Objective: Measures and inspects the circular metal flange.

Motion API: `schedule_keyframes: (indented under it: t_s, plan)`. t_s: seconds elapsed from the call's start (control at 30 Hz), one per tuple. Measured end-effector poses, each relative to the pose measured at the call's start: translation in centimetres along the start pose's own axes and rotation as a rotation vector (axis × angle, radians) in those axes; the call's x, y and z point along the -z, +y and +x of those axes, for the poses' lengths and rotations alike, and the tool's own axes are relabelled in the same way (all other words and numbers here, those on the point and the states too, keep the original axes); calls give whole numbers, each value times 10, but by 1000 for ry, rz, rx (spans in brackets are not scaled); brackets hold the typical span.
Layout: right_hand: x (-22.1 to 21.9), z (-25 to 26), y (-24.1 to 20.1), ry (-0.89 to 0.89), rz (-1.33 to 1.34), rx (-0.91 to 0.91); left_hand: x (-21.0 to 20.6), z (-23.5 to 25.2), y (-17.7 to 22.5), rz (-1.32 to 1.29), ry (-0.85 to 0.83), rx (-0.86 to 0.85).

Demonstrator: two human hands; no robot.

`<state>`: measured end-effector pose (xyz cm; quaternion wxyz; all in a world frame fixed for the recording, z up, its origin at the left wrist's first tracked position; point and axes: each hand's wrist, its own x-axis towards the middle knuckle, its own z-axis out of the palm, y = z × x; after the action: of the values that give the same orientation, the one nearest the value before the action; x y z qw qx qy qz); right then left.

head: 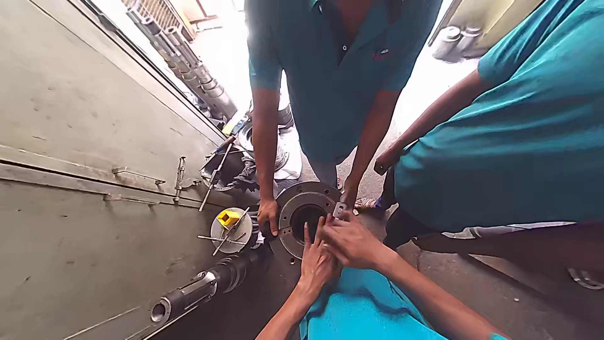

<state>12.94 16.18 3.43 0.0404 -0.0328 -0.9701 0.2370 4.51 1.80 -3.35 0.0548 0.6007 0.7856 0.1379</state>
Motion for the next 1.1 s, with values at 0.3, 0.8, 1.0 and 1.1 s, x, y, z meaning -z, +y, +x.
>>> schedule_keyframes:
  t_s: [0.3, 0.8, 1.0, 1.1]
  plan:
    - [15, 32, 27, 41, -15, -405, -9, 22, -5, 27, 3, -67]
    - [9, 46, -1, -66, 41, -237, 4, 26, -8, -199, -63, 66]
    - [23, -14, 10, -9, -77, -402, 7, 36, -6, -170, -139, 1]
    - [29, 16, 38, 151, -149, -562, 10, 36, -7, -203, -148, 27]
